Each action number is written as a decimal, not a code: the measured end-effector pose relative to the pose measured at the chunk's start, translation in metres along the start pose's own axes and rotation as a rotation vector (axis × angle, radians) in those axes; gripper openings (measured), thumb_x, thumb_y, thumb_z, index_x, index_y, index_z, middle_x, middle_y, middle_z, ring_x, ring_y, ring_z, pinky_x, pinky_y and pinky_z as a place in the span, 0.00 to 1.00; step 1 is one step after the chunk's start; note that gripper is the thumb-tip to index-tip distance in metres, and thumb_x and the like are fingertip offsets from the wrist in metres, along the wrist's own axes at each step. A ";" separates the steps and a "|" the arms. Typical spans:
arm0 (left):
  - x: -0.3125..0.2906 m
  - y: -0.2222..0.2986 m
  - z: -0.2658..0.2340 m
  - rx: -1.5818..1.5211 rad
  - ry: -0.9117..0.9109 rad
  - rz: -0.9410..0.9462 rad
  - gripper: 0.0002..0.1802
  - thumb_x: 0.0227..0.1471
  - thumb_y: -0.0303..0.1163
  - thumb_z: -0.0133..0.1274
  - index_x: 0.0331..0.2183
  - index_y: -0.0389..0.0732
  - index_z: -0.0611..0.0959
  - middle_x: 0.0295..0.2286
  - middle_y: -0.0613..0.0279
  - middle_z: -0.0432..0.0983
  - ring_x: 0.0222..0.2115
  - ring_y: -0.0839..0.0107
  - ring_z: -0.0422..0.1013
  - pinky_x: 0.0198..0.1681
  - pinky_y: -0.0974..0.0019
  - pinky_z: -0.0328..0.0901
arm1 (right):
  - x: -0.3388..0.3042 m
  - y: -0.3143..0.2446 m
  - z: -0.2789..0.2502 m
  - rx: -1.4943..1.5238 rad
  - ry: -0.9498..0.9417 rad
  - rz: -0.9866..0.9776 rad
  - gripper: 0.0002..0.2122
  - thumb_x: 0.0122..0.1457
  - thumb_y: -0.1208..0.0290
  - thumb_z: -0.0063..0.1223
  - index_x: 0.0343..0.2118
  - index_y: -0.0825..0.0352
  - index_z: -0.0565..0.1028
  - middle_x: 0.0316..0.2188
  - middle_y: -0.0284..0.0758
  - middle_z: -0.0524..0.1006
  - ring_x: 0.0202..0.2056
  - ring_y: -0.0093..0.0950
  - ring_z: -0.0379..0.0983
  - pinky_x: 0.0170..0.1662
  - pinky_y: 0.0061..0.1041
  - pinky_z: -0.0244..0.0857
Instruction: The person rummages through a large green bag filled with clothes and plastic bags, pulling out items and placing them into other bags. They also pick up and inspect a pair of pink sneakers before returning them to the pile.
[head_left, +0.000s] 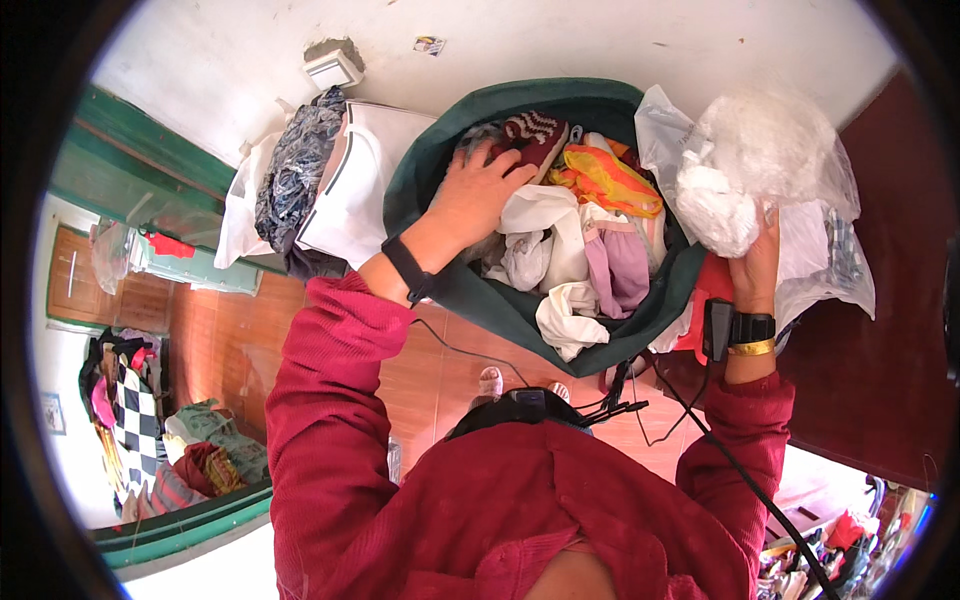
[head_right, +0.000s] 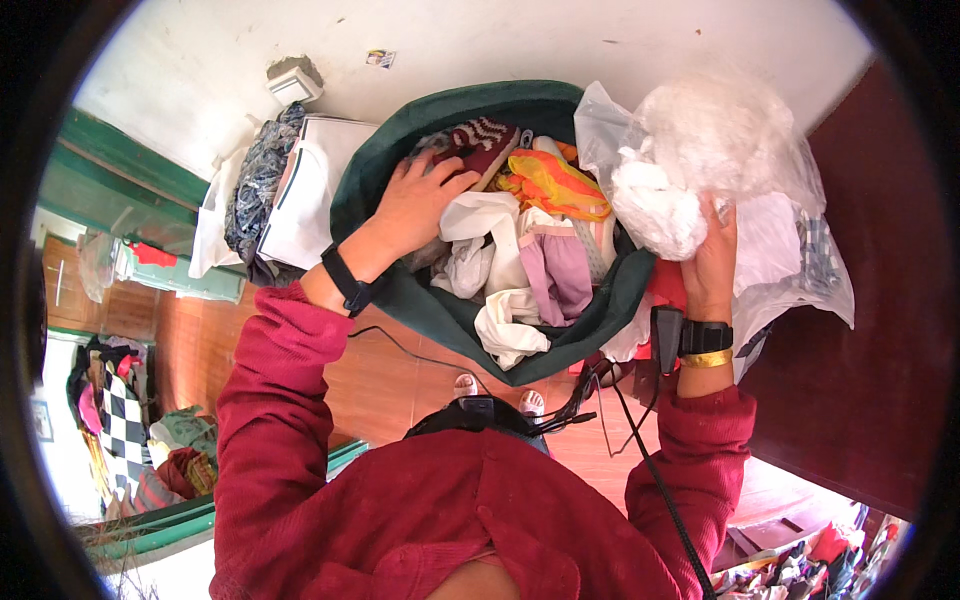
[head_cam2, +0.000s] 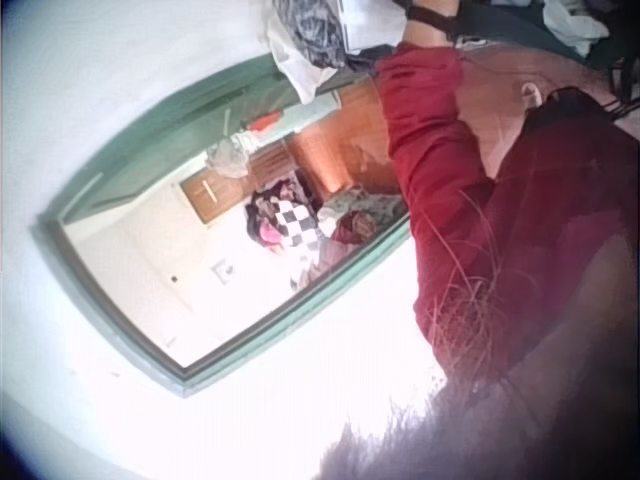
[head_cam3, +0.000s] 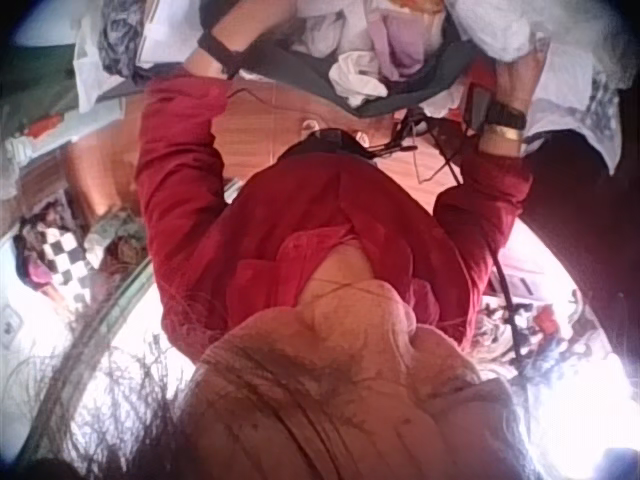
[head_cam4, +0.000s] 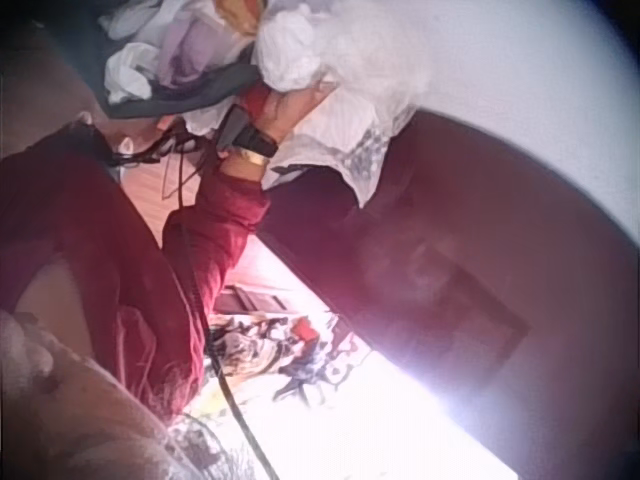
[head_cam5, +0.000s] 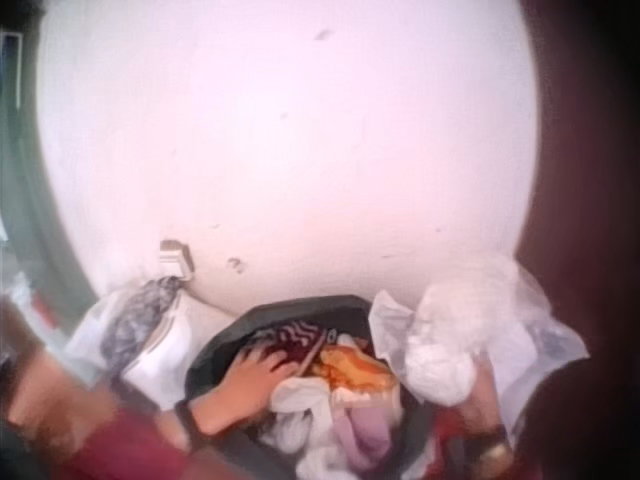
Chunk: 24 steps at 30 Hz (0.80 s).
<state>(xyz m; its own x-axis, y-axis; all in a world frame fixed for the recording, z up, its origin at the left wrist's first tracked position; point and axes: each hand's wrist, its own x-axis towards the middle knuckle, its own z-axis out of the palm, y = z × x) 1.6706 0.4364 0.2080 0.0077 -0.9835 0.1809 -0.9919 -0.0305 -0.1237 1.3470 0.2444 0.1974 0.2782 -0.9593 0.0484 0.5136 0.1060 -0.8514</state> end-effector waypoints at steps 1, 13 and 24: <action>-0.002 -0.002 0.000 0.012 0.004 -0.008 0.36 0.40 0.21 0.52 0.54 0.55 0.69 0.53 0.65 0.63 0.57 0.50 0.54 0.55 0.45 0.55 | -0.003 -0.002 -0.005 0.060 -0.053 0.018 0.22 0.63 0.70 0.46 0.58 0.70 0.57 0.51 0.41 0.68 0.49 0.33 0.69 0.51 0.34 0.67; 0.047 0.052 -0.047 -1.536 -0.016 -0.129 0.26 0.57 0.36 0.50 0.57 0.44 0.66 0.48 0.62 0.70 0.49 0.68 0.66 0.54 0.64 0.60 | -0.017 -0.004 -0.020 0.206 -0.092 0.179 0.21 0.64 0.70 0.41 0.58 0.68 0.58 0.52 0.43 0.70 0.49 0.37 0.71 0.50 0.38 0.69; 0.021 -0.005 -0.018 -1.123 0.304 -0.033 0.27 0.57 0.33 0.50 0.56 0.37 0.66 0.56 0.56 0.62 0.54 0.71 0.62 0.56 0.64 0.58 | -0.030 0.046 0.083 -0.768 -0.691 -0.649 0.24 0.53 0.73 0.49 0.56 0.68 0.64 0.49 0.46 0.68 0.53 0.43 0.62 0.57 0.35 0.55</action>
<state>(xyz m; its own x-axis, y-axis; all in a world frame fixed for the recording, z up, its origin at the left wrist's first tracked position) 1.6739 0.4191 0.2298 0.1562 -0.8972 0.4131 -0.5476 0.2694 0.7922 1.4293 0.2994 0.2003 0.6416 -0.4107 0.6479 0.1692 -0.7481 -0.6417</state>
